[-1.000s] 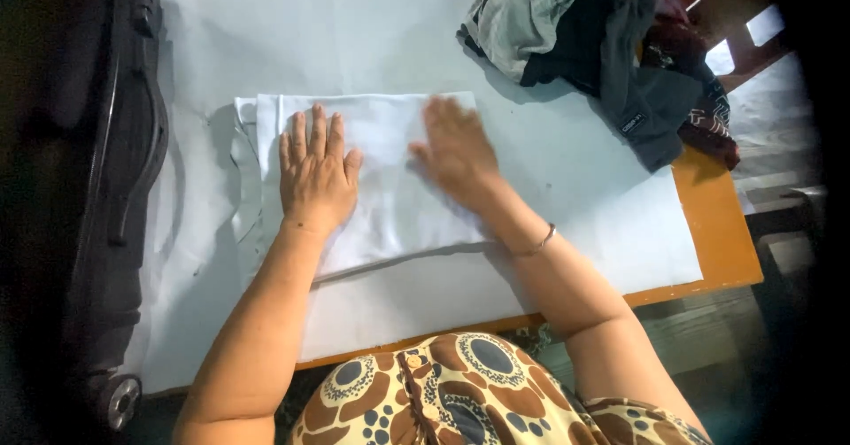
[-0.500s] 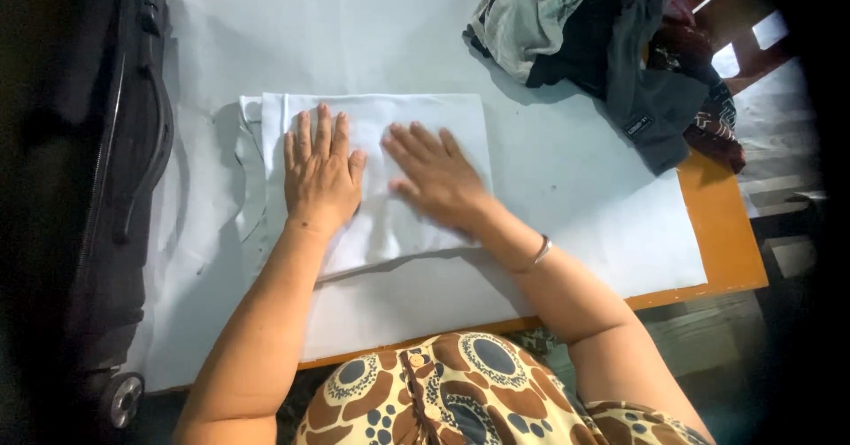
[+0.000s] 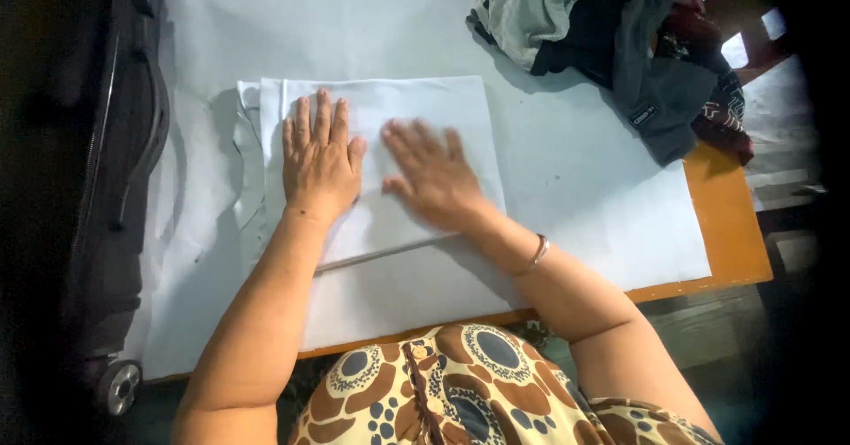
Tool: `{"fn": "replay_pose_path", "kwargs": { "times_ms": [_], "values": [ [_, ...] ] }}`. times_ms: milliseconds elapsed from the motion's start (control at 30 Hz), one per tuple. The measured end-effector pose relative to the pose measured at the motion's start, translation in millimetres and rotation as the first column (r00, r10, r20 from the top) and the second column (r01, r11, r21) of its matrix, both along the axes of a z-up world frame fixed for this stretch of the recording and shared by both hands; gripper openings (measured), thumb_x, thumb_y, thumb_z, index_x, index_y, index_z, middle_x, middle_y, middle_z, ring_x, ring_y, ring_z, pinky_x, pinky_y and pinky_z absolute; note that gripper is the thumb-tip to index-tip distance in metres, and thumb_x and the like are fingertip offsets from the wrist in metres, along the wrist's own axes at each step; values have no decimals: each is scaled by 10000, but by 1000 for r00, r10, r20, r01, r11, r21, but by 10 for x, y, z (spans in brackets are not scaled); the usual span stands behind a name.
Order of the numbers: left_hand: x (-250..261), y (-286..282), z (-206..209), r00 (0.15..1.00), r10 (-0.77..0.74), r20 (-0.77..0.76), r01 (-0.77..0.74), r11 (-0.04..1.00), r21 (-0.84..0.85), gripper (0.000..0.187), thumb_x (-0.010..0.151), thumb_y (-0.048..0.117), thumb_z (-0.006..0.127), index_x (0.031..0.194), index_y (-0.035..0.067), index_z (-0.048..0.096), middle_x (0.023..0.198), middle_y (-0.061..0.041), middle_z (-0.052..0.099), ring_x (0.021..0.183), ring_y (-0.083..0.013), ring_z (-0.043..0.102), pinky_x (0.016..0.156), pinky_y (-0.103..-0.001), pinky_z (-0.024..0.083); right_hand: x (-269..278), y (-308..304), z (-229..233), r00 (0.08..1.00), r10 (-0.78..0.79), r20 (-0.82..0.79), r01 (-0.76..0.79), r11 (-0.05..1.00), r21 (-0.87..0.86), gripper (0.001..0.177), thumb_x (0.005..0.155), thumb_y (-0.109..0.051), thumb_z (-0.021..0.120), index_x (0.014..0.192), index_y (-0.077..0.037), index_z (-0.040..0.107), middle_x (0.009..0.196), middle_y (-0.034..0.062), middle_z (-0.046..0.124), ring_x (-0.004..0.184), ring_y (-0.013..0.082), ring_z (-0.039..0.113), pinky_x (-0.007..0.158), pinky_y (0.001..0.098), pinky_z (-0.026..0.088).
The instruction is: The person folds a white shirt on a white-covered table. They smooth the fabric, fold the sleeves inward, fold the shirt in half lengthwise, then fold it into a compact rectangle and press it flat.
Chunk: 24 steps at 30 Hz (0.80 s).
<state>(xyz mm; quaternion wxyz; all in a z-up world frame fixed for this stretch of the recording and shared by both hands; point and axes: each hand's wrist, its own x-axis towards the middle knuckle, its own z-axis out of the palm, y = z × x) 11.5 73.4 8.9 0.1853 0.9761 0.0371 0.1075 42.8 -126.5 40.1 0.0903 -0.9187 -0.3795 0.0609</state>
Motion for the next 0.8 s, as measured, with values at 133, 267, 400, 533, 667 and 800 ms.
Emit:
{"fn": "replay_pose_path", "kwargs": {
  "times_ms": [133,267,400,533,667,800],
  "values": [
    [-24,-14,-23,1000,3,-20,-3,1000,-17,639,1061,407,414,1603,83,323,1686,-161,206,1544,-397,132,1239,-556,83,209,-135,-66,987,-146,70,147,989,-9,687,1051,-478,419,1603,-92,283,1692,107,227,1558,342,191,1207,646,125],
    [-13,-2,-73,1000,10,7,-10,1000,0,643,1055,408,427,1603,85,333,1691,-160,212,1548,-399,135,1244,-559,84,159,-119,-191,962,-197,188,194,980,33,714,1024,-477,453,1589,-66,308,1691,155,227,1557,380,199,1188,670,140],
    [-7,1,-103,1000,24,11,-24,1000,7,636,1051,407,435,1598,96,343,1693,-154,216,1552,-399,139,1248,-560,86,-200,60,61,998,-4,70,2,1000,27,798,964,-532,500,1576,-59,305,1665,165,221,1532,397,189,1172,667,131],
    [-1,4,-93,1000,16,24,-17,1000,3,632,1061,404,433,1601,89,342,1694,-158,214,1555,-401,142,1250,-559,89,130,-99,-48,999,-7,50,8,1000,-18,757,992,-536,483,1584,-98,307,1673,124,231,1531,391,188,1176,670,128],
    [-5,-7,-61,1000,15,14,-15,1000,5,633,1057,399,428,1597,84,335,1690,-161,209,1550,-406,140,1244,-556,87,346,-220,-149,951,-263,164,268,963,-10,710,1042,-484,466,1604,-87,291,1699,138,222,1559,388,190,1192,679,130],
    [31,-1,-40,1000,24,5,-24,1000,18,637,1047,398,428,1595,87,333,1689,-161,203,1546,-405,137,1242,-552,84,-50,19,14,961,-208,181,227,970,-89,730,1003,-476,491,1600,-111,285,1702,130,215,1578,352,189,1202,680,125]
  ]
}}
